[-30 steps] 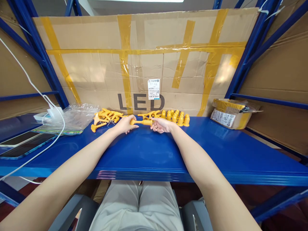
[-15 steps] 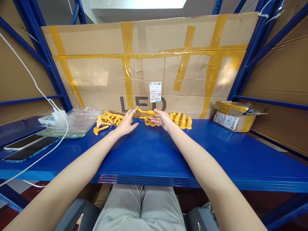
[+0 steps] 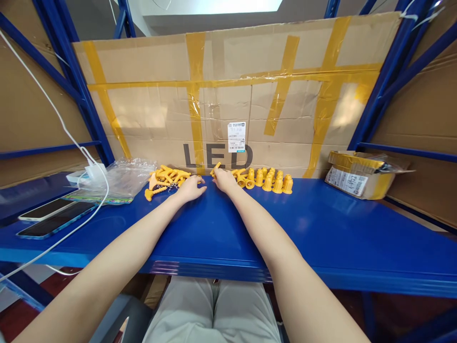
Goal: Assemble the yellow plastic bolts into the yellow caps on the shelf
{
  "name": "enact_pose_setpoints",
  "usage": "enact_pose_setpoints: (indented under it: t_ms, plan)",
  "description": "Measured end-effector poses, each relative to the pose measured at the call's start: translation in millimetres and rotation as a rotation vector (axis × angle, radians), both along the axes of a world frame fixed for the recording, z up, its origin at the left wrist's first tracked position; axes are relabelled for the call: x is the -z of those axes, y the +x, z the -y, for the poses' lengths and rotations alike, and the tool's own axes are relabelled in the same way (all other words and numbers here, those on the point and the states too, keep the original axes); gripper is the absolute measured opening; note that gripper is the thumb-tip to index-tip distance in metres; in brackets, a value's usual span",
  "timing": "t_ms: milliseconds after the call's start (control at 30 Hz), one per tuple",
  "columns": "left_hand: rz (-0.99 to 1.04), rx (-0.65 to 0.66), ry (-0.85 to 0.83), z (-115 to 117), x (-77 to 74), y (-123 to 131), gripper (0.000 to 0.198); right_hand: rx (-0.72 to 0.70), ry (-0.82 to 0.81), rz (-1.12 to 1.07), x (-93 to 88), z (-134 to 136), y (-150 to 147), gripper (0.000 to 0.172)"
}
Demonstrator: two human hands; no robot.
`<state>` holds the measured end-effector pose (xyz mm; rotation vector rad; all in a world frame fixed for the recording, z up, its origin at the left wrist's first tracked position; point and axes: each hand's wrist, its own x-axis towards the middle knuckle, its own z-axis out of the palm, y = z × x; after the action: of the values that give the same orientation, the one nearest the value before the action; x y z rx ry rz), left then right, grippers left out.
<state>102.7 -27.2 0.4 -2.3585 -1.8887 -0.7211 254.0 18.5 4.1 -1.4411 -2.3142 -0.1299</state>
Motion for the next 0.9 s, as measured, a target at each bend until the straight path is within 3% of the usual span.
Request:
enact_pose_setpoints:
  t_ms: [200, 333, 533, 633, 700, 800, 900]
  plan:
    - [-0.006, 0.018, -0.016, 0, -0.4, 1, 0.025, 0.056, -0.054, 0.186, 14.0, 3, -7, 0.043]
    - [-0.026, 0.046, -0.042, -1, 0.7, 0, 0.028, 0.054, -0.099, 0.164, 6.6, 4, 2, 0.054]
    - [-0.015, 0.054, -0.059, -2, 1.7, 0, 0.027, 0.191, -0.047, 0.147, -15.6, 0, 58, 0.051]
    - [-0.010, 0.068, -0.078, -3, 1.3, -1, 0.028, 0.336, -0.159, 0.163, -10.6, -5, 97, 0.048]
    - [-0.021, 0.073, -0.095, -3, 1.2, -1, 0.028, 0.414, -0.148, 0.137, -1.4, -4, 118, 0.051]
    - [-0.040, 0.079, -0.105, -4, 1.5, -1, 0.029, 0.455, -0.148, 0.095, 7.8, 5, 131, 0.059]
    - [-0.052, 0.087, -0.107, -2, 1.5, -1, 0.029, 0.496, -0.227, 0.249, 0.4, 23, 128, 0.062]
